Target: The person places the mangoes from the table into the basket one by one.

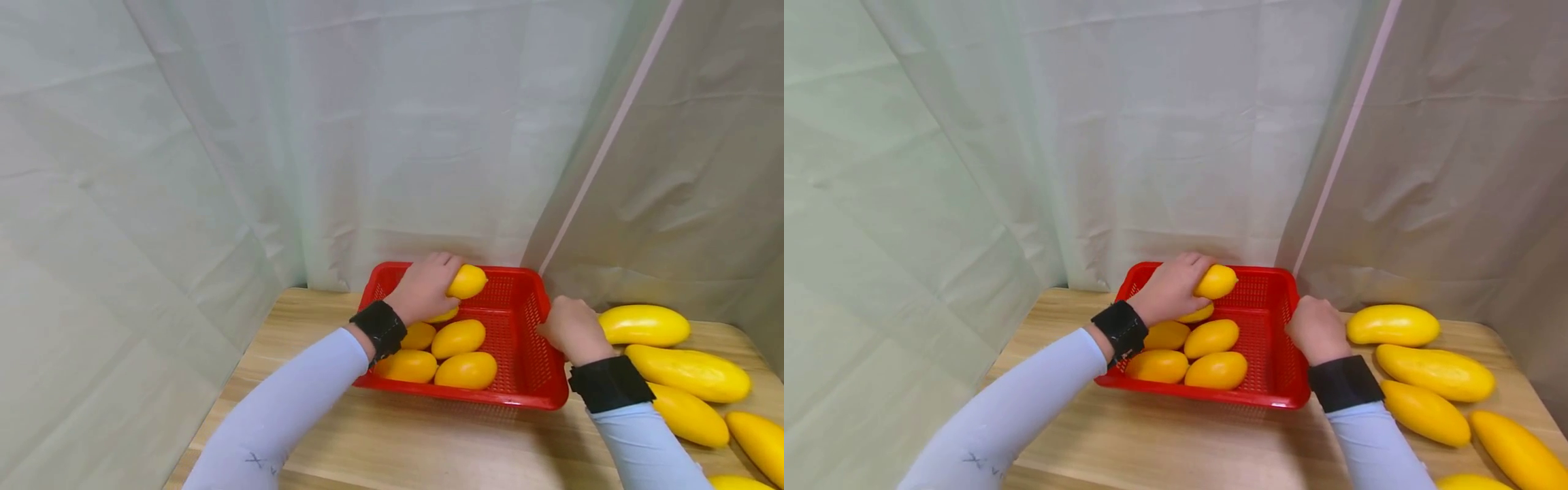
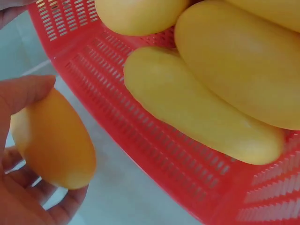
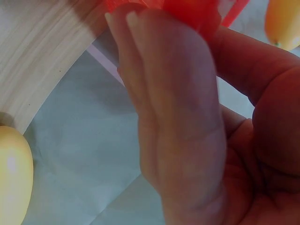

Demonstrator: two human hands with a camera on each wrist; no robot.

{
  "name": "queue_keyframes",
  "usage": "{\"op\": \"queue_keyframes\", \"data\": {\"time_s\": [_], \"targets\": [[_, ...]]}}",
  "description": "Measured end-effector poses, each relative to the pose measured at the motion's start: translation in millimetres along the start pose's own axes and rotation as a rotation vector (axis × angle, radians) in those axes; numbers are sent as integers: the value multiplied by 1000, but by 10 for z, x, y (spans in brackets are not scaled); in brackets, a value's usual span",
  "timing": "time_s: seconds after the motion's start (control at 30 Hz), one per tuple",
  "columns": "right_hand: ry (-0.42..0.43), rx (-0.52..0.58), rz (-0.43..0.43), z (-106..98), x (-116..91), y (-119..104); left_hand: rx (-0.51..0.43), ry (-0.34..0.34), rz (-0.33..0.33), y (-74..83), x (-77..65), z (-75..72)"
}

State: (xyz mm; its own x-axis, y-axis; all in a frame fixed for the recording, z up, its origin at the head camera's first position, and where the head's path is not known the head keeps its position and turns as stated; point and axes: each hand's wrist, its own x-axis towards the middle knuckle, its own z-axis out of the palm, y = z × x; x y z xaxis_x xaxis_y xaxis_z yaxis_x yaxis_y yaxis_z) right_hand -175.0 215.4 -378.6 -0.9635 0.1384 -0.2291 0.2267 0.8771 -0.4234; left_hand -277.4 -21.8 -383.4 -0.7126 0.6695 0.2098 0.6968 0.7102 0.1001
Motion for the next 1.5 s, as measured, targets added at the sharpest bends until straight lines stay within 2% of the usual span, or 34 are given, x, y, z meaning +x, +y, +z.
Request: {"op": "queue_keyframes", "data": {"time_s": [0.3,0.5,0.73,1.0,1.2,1.5], "targets": [[-14,18,29,19,-26,-16,90,-138,61,219,238,176],[-3,20,21,38,-39,-8,168,-195,91,311,286,248],[-4,-3,13,21,-57,-10,229,-252,80,327,300,369],[11,-5,5,36,-76,-23,296,-251,93,325,251,476],[7,4,-1,28,-95,-32,305,-230,115,307,196,537],[9,-2,-15,21,-90,-45,296,-239,91,280,125,451]]}}
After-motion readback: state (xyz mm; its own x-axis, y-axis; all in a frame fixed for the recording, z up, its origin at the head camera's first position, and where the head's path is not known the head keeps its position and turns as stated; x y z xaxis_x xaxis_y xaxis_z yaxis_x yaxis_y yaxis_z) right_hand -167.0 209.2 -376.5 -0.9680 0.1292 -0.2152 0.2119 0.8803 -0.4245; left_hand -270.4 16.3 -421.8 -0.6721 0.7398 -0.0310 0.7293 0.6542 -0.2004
